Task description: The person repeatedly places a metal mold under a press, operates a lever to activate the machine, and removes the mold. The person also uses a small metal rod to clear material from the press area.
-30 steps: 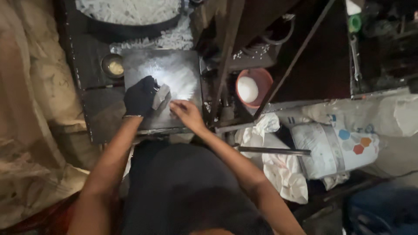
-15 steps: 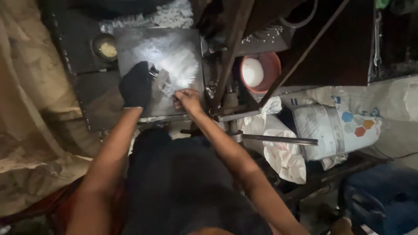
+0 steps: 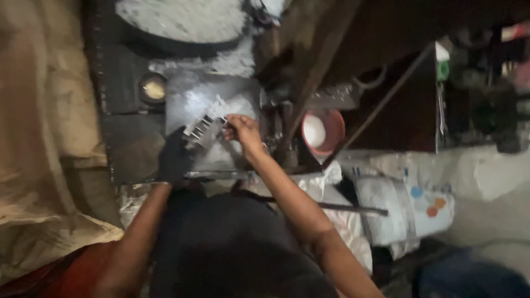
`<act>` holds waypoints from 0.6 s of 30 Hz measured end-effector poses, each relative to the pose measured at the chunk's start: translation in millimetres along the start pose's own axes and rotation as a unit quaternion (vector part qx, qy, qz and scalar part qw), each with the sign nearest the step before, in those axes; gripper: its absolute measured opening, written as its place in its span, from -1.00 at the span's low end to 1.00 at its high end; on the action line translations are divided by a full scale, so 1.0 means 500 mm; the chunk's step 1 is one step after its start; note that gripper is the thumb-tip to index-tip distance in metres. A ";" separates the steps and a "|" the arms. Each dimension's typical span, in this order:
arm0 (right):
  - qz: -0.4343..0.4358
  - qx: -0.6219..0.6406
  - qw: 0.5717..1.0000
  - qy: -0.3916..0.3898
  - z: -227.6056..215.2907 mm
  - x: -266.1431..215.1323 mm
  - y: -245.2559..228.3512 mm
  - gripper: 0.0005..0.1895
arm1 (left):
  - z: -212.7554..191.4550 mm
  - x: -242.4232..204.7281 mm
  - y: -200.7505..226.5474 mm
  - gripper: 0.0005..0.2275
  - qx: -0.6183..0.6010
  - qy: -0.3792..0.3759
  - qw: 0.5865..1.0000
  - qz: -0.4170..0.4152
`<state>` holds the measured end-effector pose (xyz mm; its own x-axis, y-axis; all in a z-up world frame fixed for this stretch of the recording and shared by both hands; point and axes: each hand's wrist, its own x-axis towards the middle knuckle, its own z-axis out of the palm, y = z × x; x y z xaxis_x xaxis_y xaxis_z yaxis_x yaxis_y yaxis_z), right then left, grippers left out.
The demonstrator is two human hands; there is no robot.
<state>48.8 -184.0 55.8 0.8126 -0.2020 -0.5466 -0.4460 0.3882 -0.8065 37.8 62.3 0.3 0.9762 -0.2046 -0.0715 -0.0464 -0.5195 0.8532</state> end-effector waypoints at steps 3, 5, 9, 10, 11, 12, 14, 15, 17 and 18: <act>-0.027 -0.015 0.998 -0.050 0.082 0.108 -0.035 -0.76 | -0.005 -0.007 0.027 -0.23 0.005 0.024 0.997 0.077; -0.046 -0.029 0.997 -0.055 0.146 0.199 -0.057 -0.77 | -0.014 -0.003 0.051 -0.16 0.004 0.057 0.994 0.098; -0.107 -0.047 0.991 -0.067 0.264 0.379 -0.091 -0.76 | -0.036 0.002 0.088 -0.11 0.025 0.037 0.998 0.049; -0.125 -0.046 0.988 -0.082 0.279 0.401 -0.092 -0.75 | -0.040 0.002 0.096 -0.10 0.034 0.034 0.998 0.042; -0.191 -0.149 0.968 -0.062 0.287 0.410 -0.094 -0.75 | -0.045 0.005 0.103 -0.09 0.042 0.030 0.998 0.036; -0.255 -0.250 0.933 -0.040 0.287 0.404 -0.095 -0.75 | -0.049 0.009 0.109 -0.08 0.034 0.035 0.998 0.037; -0.324 -0.350 0.878 -0.030 0.258 0.340 -0.091 -0.74 | -0.058 0.008 0.119 -0.07 0.014 0.040 0.998 0.042; -0.333 -0.354 0.873 -0.045 0.237 0.288 -0.086 -0.69 | -0.058 0.009 0.125 -0.06 0.025 0.044 0.998 0.040; -0.423 -0.469 0.764 -0.131 0.180 0.170 -0.094 -0.44 | -0.057 0.014 0.135 -0.06 0.046 0.052 0.997 0.036; -0.412 -0.534 0.715 -0.180 0.157 0.115 -0.103 -0.37 | -0.057 0.019 0.139 -0.07 0.052 0.059 0.996 0.046</act>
<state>147.9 -145.0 83.5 0.9228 0.3539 0.1526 0.3654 -0.6775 -0.6384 49.7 47.7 73.8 0.9845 -0.1604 0.0704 -0.1525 -0.5875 0.7947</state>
